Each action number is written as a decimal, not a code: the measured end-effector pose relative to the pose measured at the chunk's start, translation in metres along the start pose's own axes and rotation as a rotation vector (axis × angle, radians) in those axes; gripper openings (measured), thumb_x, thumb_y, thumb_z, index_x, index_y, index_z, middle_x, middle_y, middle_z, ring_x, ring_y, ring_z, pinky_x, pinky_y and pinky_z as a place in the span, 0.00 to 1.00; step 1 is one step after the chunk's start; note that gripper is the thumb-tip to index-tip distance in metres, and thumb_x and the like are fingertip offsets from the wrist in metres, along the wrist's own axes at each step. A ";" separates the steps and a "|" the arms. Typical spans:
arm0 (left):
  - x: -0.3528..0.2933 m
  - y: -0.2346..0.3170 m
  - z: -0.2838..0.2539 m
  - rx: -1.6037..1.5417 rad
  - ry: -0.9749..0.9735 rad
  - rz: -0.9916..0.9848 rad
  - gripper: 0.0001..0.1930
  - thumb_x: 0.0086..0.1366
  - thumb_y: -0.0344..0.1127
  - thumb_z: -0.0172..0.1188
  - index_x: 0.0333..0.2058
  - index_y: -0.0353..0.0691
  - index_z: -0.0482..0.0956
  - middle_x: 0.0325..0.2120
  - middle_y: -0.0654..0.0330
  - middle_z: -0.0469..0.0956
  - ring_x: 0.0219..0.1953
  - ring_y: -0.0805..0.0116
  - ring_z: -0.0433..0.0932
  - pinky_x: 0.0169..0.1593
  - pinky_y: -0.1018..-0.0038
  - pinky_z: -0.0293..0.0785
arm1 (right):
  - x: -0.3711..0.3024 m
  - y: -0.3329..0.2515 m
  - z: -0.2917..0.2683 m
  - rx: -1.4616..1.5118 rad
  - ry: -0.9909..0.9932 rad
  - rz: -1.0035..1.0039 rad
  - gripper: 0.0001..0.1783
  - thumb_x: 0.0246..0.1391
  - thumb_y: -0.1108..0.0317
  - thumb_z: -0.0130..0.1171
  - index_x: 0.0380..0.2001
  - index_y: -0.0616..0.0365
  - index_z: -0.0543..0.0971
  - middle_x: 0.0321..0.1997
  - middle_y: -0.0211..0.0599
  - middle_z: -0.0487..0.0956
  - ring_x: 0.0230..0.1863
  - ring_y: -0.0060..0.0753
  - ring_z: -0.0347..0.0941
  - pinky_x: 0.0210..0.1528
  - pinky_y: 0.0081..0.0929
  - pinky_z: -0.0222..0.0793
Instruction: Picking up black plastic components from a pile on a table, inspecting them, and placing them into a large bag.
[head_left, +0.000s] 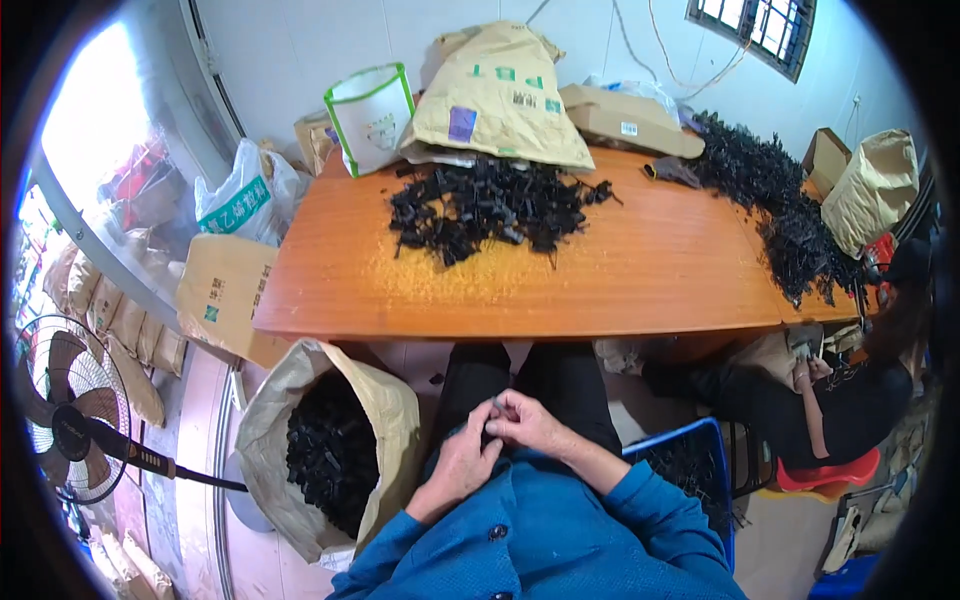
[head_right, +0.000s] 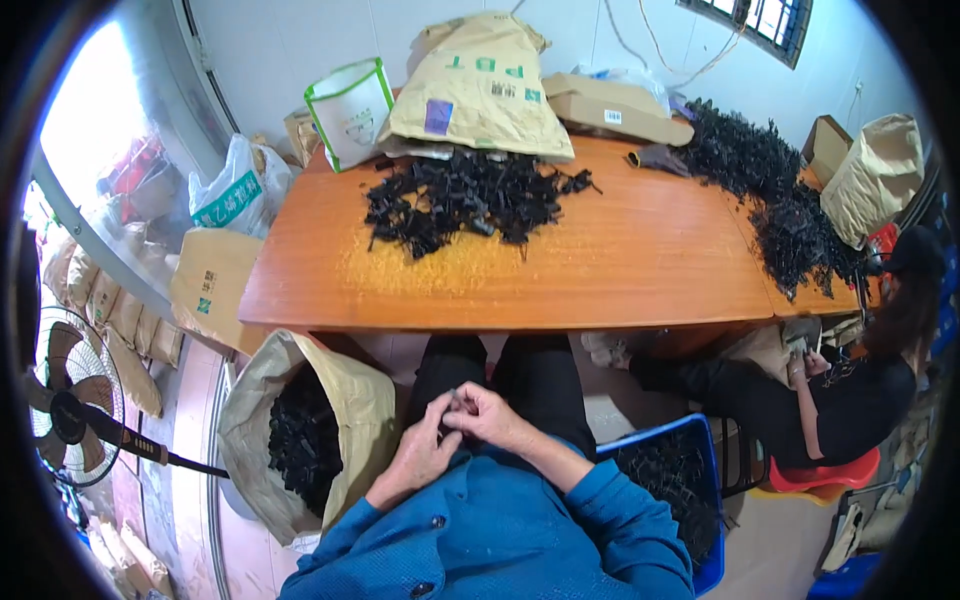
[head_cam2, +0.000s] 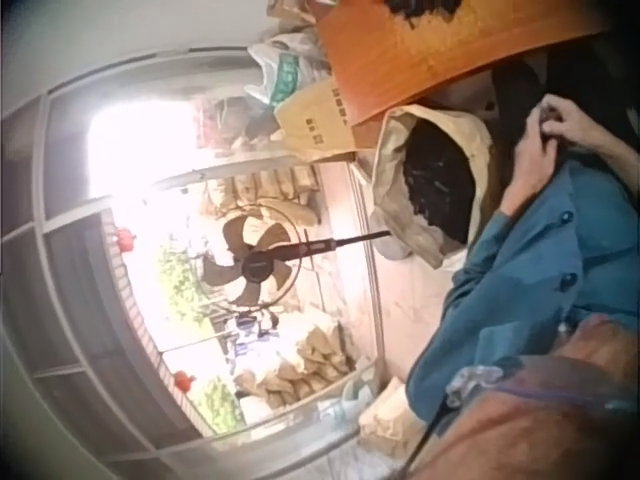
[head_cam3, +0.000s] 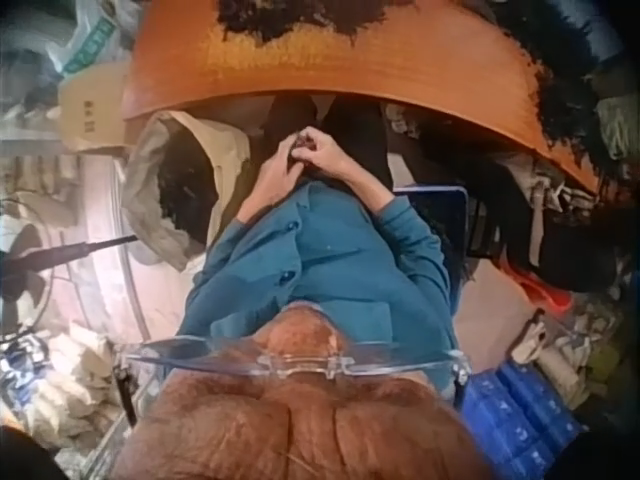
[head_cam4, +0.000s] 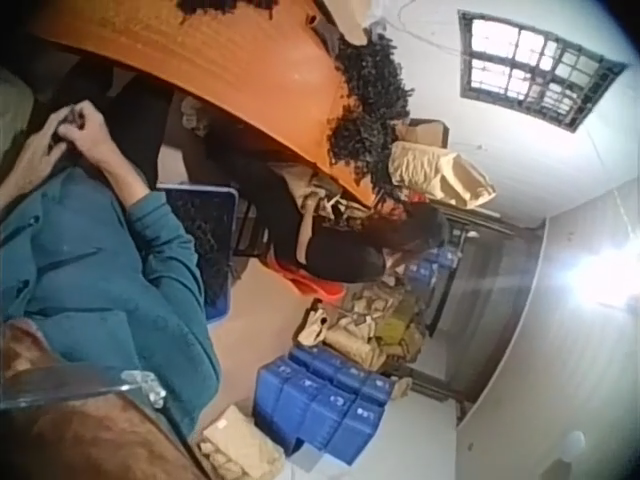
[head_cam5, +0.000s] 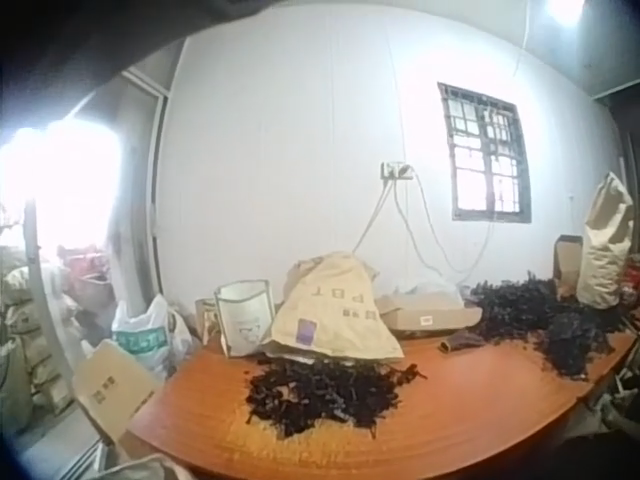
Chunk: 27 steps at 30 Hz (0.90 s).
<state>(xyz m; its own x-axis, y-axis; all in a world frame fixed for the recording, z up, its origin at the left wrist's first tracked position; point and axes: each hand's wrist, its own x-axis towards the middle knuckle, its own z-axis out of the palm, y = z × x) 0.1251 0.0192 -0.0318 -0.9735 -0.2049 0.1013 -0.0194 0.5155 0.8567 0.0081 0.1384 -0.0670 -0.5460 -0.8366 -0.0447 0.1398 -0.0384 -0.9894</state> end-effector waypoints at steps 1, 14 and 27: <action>0.000 -0.002 0.003 0.007 0.009 -0.020 0.31 0.59 0.28 0.57 0.60 0.39 0.56 0.41 0.42 0.74 0.37 0.50 0.78 0.40 0.64 0.74 | 0.003 0.002 0.000 0.054 -0.009 0.037 0.09 0.55 0.67 0.61 0.30 0.56 0.71 0.23 0.18 0.68 0.26 0.10 0.61 0.26 0.14 0.58; -0.001 -0.008 0.012 -0.097 0.102 -0.112 0.24 0.59 0.22 0.54 0.55 0.37 0.62 0.37 0.49 0.77 0.36 0.64 0.79 0.41 0.70 0.76 | 0.003 -0.002 0.011 0.001 0.081 0.126 0.13 0.53 0.65 0.64 0.22 0.55 0.71 0.21 0.18 0.67 0.24 0.11 0.59 0.25 0.15 0.57; 0.015 0.022 -0.024 -0.446 0.156 -0.116 0.19 0.60 0.21 0.52 0.50 0.38 0.64 0.24 0.63 0.71 0.23 0.79 0.69 0.27 0.81 0.68 | -0.017 -0.061 0.022 -0.043 0.106 -0.041 0.15 0.67 0.59 0.41 0.36 0.59 0.72 0.19 0.25 0.67 0.20 0.15 0.62 0.22 0.17 0.59</action>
<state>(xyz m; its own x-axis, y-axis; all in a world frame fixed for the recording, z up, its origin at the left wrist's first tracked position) 0.1159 0.0074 0.0011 -0.9243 -0.3798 0.0373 0.0065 0.0821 0.9966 0.0267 0.1428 -0.0029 -0.6353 -0.7721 -0.0166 0.0818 -0.0459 -0.9956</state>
